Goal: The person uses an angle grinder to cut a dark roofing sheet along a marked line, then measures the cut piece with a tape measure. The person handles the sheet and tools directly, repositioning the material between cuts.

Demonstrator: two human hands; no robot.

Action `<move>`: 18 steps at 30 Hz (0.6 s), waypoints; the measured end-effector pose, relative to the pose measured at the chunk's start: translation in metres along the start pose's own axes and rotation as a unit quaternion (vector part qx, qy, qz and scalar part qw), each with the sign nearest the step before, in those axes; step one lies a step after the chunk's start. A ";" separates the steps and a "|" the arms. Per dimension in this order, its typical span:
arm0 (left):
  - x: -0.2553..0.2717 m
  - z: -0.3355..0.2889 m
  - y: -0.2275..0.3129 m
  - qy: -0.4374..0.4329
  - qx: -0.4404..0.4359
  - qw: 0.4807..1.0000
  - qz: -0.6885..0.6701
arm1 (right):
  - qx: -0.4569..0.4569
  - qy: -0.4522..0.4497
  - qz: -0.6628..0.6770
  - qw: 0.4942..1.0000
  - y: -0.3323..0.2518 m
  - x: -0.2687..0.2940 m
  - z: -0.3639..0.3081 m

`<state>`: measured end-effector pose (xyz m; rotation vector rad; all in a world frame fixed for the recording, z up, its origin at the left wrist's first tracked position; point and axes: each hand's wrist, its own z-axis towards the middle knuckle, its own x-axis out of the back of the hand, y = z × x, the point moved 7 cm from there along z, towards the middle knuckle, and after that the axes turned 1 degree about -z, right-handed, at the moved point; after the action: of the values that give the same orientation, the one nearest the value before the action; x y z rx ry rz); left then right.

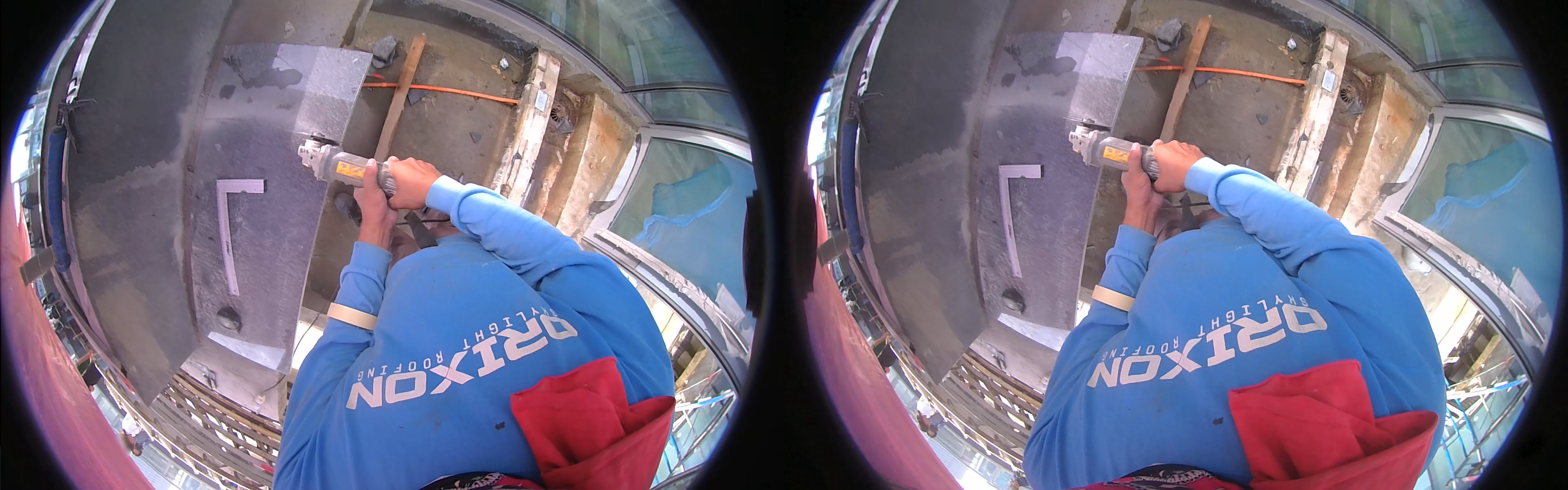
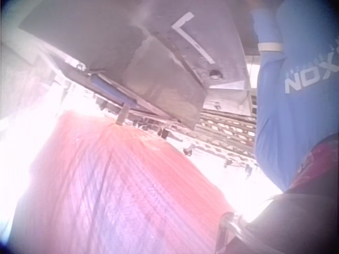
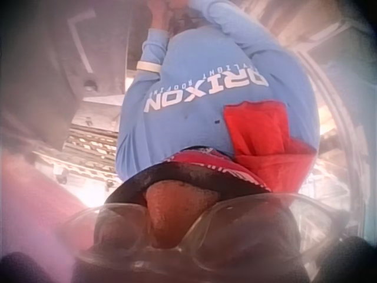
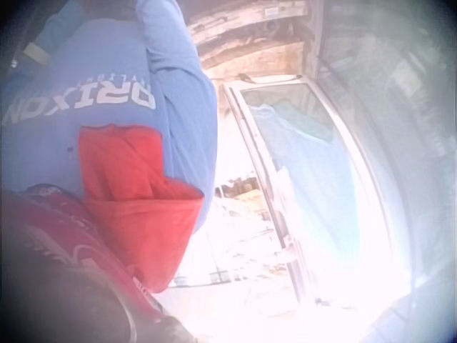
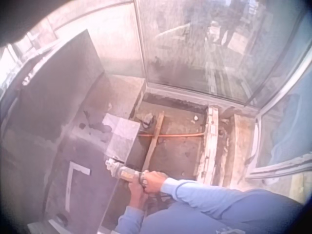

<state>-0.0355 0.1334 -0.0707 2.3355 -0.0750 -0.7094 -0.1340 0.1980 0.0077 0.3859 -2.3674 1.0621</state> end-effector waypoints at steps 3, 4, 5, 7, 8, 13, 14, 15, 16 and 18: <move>-0.002 -0.002 -0.004 -0.008 -0.013 1.000 0.004 | -0.001 0.000 0.001 1.000 0.006 -0.002 -0.002; -0.003 -0.002 -0.006 -0.010 -0.013 1.000 0.005 | 0.000 0.001 0.002 1.000 0.007 -0.002 -0.002; -0.003 -0.003 -0.006 -0.011 -0.014 1.000 0.005 | 0.000 0.001 0.003 1.000 0.008 -0.003 -0.003; -0.004 -0.005 -0.008 -0.012 -0.010 1.000 0.008 | -0.003 -0.001 -0.003 1.000 0.009 -0.002 -0.004; -0.004 -0.006 -0.009 -0.012 -0.009 1.000 0.009 | -0.004 -0.002 -0.006 1.000 0.010 -0.002 -0.005; -0.008 -0.012 -0.011 -0.007 -0.013 1.000 0.006 | 0.000 -0.002 -0.005 1.000 0.011 0.000 -0.011; -0.009 -0.013 -0.011 -0.006 -0.015 1.000 0.006 | 0.001 0.000 -0.007 1.000 0.012 -0.001 -0.011; -0.010 -0.014 -0.011 -0.007 -0.009 1.000 0.005 | -0.001 -0.002 -0.008 1.000 0.013 -0.001 -0.011; -0.011 -0.015 -0.012 -0.007 -0.002 1.000 0.004 | -0.004 -0.003 -0.009 1.000 0.013 0.000 -0.012; -0.013 -0.017 -0.012 -0.011 0.005 1.000 0.001 | -0.005 -0.004 -0.011 1.000 0.014 0.000 -0.012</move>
<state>-0.0394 0.1559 -0.0613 2.3383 -0.0904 -0.7344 -0.1365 0.2165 0.0063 0.4112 -2.3690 1.0401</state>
